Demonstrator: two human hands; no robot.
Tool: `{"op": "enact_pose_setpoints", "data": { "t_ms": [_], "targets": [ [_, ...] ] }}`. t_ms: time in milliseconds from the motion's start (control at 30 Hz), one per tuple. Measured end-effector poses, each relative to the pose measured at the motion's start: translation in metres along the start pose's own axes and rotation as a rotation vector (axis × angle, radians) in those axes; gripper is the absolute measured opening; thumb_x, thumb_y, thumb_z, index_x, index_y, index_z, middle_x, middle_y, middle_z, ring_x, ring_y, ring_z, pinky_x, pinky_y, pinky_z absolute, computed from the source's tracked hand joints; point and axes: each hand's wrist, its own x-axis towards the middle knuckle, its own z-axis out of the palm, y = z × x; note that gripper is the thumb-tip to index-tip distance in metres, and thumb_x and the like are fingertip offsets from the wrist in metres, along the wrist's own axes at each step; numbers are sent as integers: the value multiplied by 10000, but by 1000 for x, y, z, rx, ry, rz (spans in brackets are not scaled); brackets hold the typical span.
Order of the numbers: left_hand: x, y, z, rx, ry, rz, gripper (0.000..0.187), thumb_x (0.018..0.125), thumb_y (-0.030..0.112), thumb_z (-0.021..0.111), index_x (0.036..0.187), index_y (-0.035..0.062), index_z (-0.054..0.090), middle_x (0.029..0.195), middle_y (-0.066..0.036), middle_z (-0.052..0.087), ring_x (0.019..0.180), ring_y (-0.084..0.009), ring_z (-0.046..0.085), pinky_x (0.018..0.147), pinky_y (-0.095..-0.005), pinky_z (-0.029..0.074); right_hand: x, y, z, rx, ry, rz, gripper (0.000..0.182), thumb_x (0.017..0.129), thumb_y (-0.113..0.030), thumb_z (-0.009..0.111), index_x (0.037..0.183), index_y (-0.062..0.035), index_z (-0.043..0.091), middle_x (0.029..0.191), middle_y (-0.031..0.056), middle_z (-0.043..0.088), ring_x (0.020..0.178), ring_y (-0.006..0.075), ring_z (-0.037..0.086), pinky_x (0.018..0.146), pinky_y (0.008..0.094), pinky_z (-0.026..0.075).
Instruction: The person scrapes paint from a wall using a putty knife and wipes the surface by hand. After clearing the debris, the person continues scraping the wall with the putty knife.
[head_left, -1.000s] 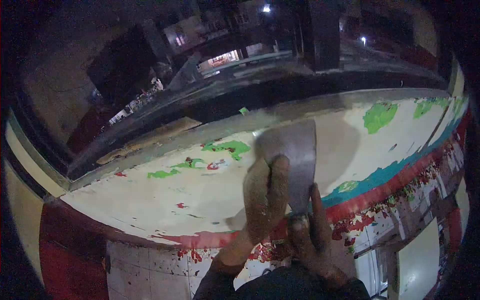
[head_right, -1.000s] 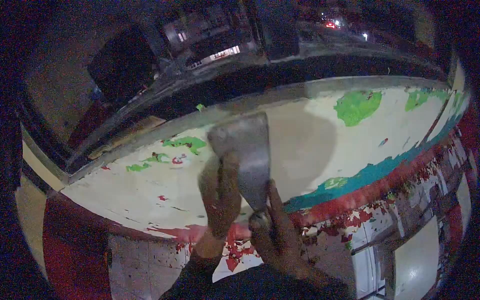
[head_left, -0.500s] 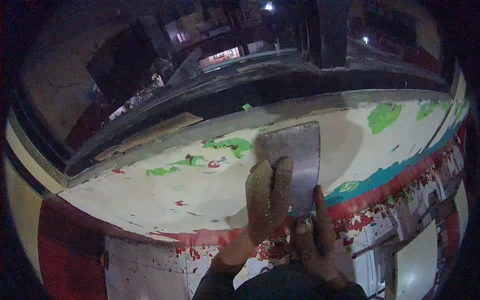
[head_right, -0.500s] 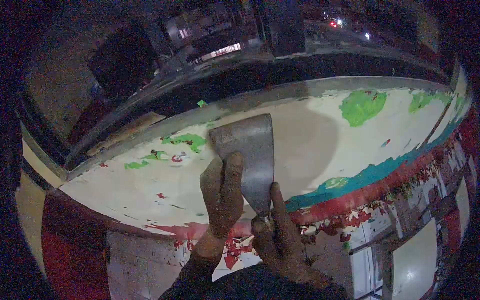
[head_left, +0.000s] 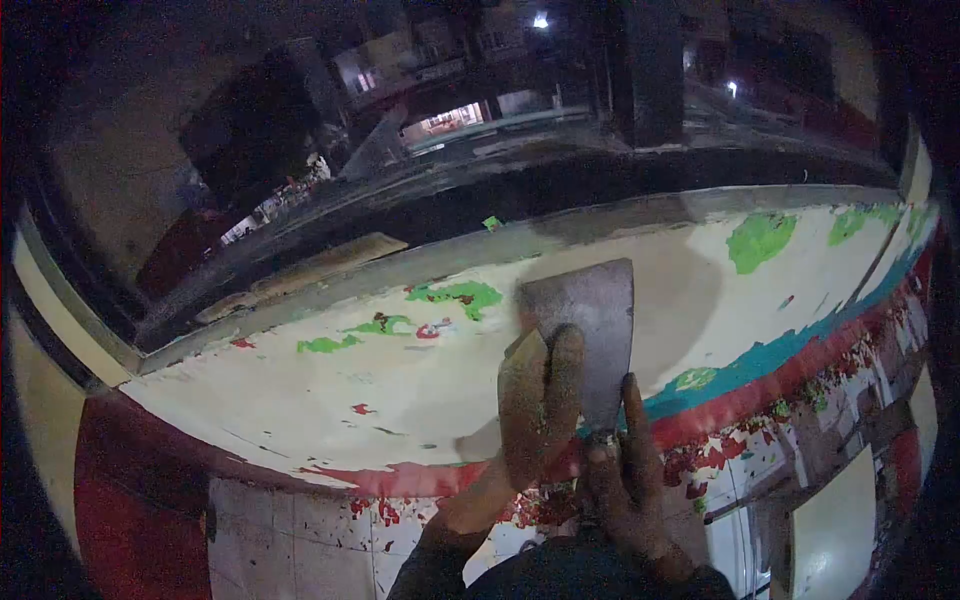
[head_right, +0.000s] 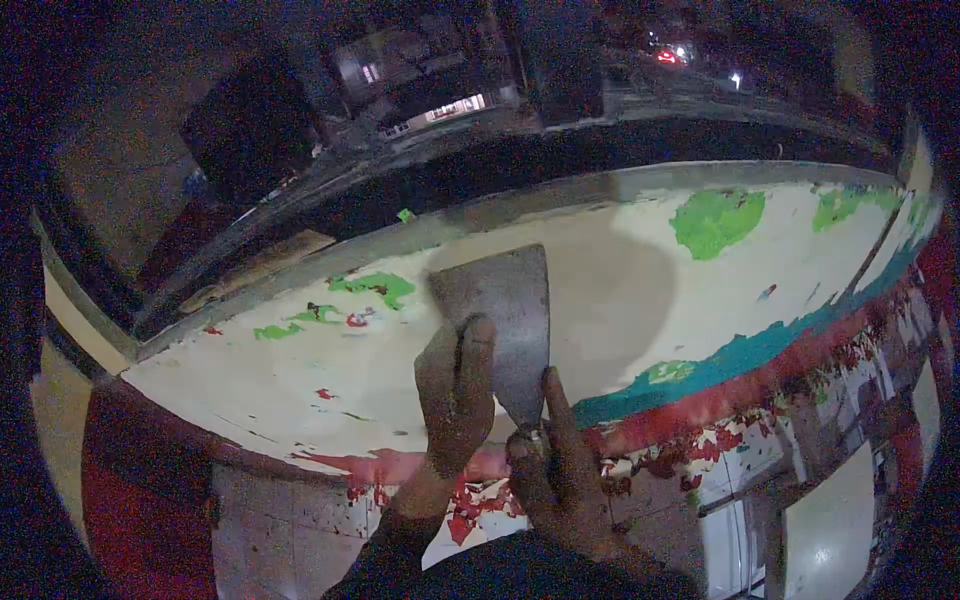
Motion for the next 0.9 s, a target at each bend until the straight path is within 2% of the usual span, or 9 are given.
{"op": "enact_pose_setpoints", "data": {
  "t_ms": [100, 267, 367, 433, 467, 567, 667, 800, 900],
  "targets": [
    [8, 12, -6, -111, -8, -191, 227, 855, 209, 451, 807, 3, 534, 623, -143, 509, 557, -277, 484, 525, -355, 375, 10, -1, 5, -225, 11, -127, 561, 868, -73, 351, 1330, 12, 44, 802, 86, 485, 608, 94, 408, 550, 217, 381],
    [10, 4, -1, 35, 54, 26, 222, 856, 197, 453, 794, -4, 525, 648, -144, 510, 594, -269, 485, 544, -348, 374, 10, -10, 2, -98, 42, 4, 559, 874, -110, 368, 1327, 19, 67, 764, 69, 491, 595, 89, 406, 536, 219, 373],
    [7, 5, 1, 80, 30, -23, 234, 857, 187, 446, 753, -15, 505, 633, -139, 506, 562, -251, 472, 520, -338, 356, 8, -26, 6, -144, 72, 45, 571, 875, -132, 388, 1328, 13, 72, 746, 55, 479, 582, 83, 400, 514, 216, 363],
    [6, 8, -4, 84, -90, -222, 216, 857, 169, 442, 779, -20, 511, 631, -144, 508, 552, -254, 468, 520, -338, 354, 10, -27, 4, -144, 68, -12, 580, 874, -143, 400, 1330, 8, 74, 729, 41, 465, 570, 78, 395, 494, 212, 355],
    [4, 5, 1, 95, -40, -62, 204, 855, 165, 441, 835, -26, 508, 602, -116, 486, 529, -209, 460, 505, -320, 351, 9, -12, -2, -131, 61, -66, 583, 874, -148, 404, 1330, 6, 75, 718, 34, 457, 562, 76, 391, 484, 210, 350],
    [17, 19, 3, -168, 21, -126, 233, 854, 189, 443, 902, -30, 504, 587, -105, 465, 533, -162, 461, 484, -307, 354, 15, -13, 6, -83, 83, -50, 582, 876, -156, 402, 1331, 4, 75, 697, 19, 436, 543, 70, 385, 463, 206, 338],
    [4, 5, 2, -103, -60, -108, 227, 860, 184, 434, 933, -19, 504, 564, -97, 462, 526, -142, 462, 465, -299, 358, 7, -16, 1, -81, 80, 30, 568, 879, -161, 389, 1330, 8, 87, 713, 25, 446, 550, 71, 396, 463, 209, 343],
    [-11, -7, -2, -102, -60, -86, 239, 858, 202, 441, 780, -16, 497, 533, -97, 435, 471, -188, 433, 436, -318, 333, -1, 9, -6, -292, 79, -105, 542, 880, -165, 379, 1323, 17, 125, 746, 42, 472, 576, 83, 421, 480, 218, 362],
    [-20, -14, -3, -20, -13, -28, 284, 851, 220, 456, 671, 1, 459, 536, -103, 422, 471, -196, 404, 443, -328, 322, -8, 30, -8, -237, 63, -167, 530, 883, -180, 371, 1312, 37, 149, 805, 73, 501, 612, 109, 448, 514, 240, 386]
  ]
}}
